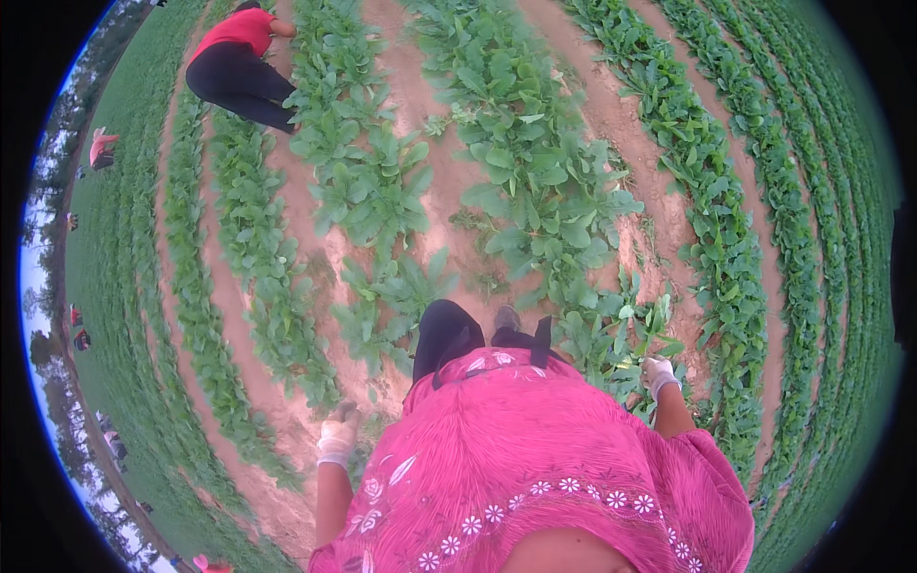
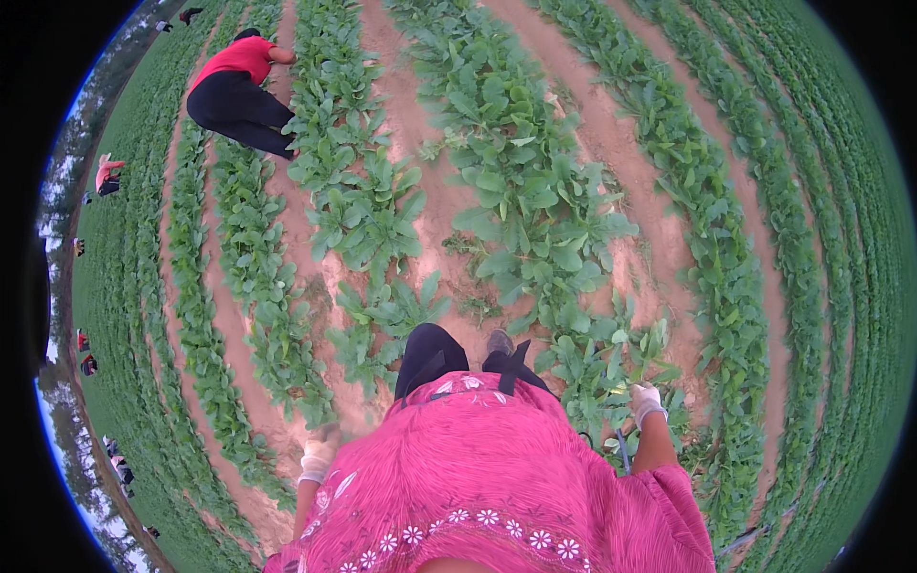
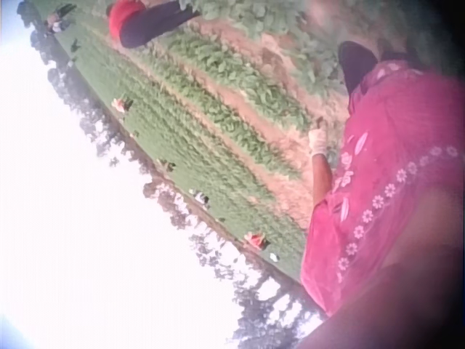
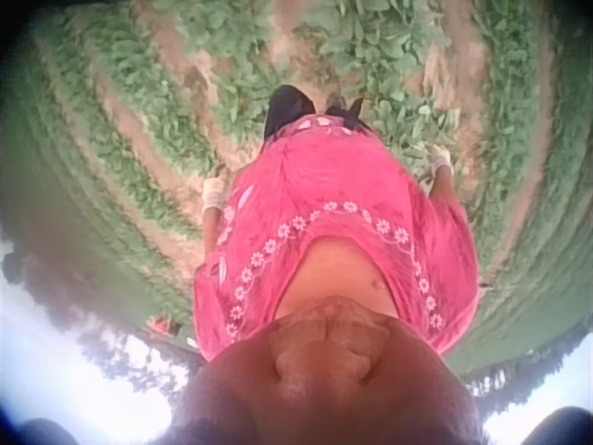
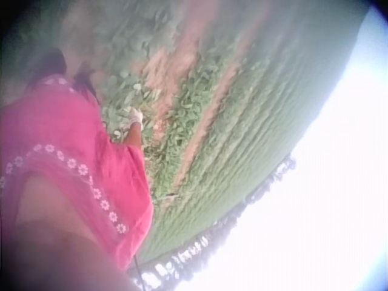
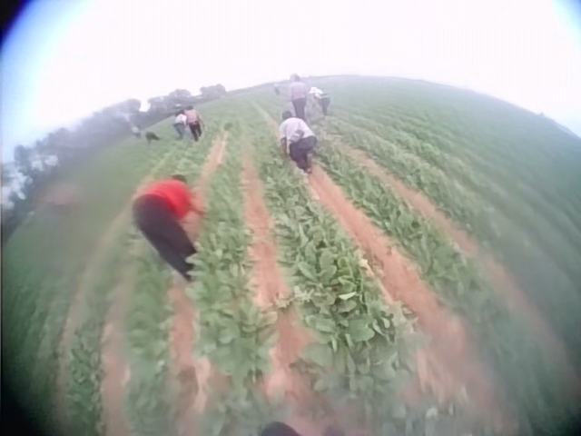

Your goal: The person walks between rows of leafy green plants in an outdoor field and repeatedly pulls small weeds from the soil by hand, discarding them to the side. Other workers are visible in the background performing similar tasks.

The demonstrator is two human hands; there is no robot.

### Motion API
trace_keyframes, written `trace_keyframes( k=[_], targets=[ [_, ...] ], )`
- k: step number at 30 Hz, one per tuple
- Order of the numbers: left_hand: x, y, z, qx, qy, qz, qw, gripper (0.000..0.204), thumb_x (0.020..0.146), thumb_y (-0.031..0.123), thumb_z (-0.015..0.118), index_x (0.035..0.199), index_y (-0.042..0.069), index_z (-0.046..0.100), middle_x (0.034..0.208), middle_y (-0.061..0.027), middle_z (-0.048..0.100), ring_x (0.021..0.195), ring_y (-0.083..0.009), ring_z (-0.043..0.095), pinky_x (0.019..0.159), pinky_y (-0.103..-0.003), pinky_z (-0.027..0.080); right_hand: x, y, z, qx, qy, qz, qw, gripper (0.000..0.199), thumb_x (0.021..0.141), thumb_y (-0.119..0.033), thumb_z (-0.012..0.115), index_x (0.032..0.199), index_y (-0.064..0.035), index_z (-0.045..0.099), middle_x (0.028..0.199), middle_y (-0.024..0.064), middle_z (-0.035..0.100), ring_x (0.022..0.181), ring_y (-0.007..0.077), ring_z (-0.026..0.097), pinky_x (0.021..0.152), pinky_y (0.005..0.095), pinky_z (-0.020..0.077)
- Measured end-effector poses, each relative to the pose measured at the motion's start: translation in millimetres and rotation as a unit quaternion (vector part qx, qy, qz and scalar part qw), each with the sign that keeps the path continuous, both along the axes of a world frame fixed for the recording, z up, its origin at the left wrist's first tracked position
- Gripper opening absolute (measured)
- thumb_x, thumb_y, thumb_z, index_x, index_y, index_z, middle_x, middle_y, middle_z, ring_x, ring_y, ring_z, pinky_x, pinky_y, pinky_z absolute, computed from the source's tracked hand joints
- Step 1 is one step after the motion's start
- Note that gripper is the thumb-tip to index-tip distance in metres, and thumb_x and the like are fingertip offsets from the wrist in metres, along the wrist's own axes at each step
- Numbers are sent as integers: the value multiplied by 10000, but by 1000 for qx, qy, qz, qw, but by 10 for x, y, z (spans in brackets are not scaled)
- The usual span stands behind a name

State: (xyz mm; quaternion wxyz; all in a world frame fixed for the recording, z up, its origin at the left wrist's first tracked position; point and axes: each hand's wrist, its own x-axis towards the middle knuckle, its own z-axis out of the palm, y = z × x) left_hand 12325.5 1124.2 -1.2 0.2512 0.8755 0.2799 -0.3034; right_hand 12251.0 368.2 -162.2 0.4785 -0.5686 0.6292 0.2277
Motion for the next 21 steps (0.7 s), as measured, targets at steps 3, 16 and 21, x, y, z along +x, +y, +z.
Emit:
trace_keyframes(
  k=[3, 16, 21],
  targets=[
    [19, 34, -39, -20, 17, 18, 999, 450, 868, 391, 637, 1215, 110, 694, 1248, -200, 661, 1207, -351, 601, 1023, -407, 459, 141, -55, 70, -4, -1, -23, 1000, 424, 857, -68, 564, 1276, -126, 562, 769, 26, 607, 519, 145, 521, 443, 301, 392],
    [1220, 423, -954, -1, 53, 124, 991, 630, 816, 531, 664, 1164, 7, 701, 1072, -186, 723, 1030, -303, 681, 890, -387, 499, 1994, -564, 106, -58, -14, -12, 998, 555, 915, -166, 599, 1432, -203, 400, 837, 88, 628, 592, 229, 623, 438, 390, 484],
    [1822, 282, -934, -27, 76, 219, 973, 687, 793, 568, 696, 1089, -52, 698, 1039, -218, 714, 1010, -306, 678, 879, -395, 498, 3962, -640, 225, -105, -94, 169, 975, 646, 913, -207, 573, 1516, -141, 353, 861, 98, 652, 478, 185, 564, 368, 350, 415]
  ],
)
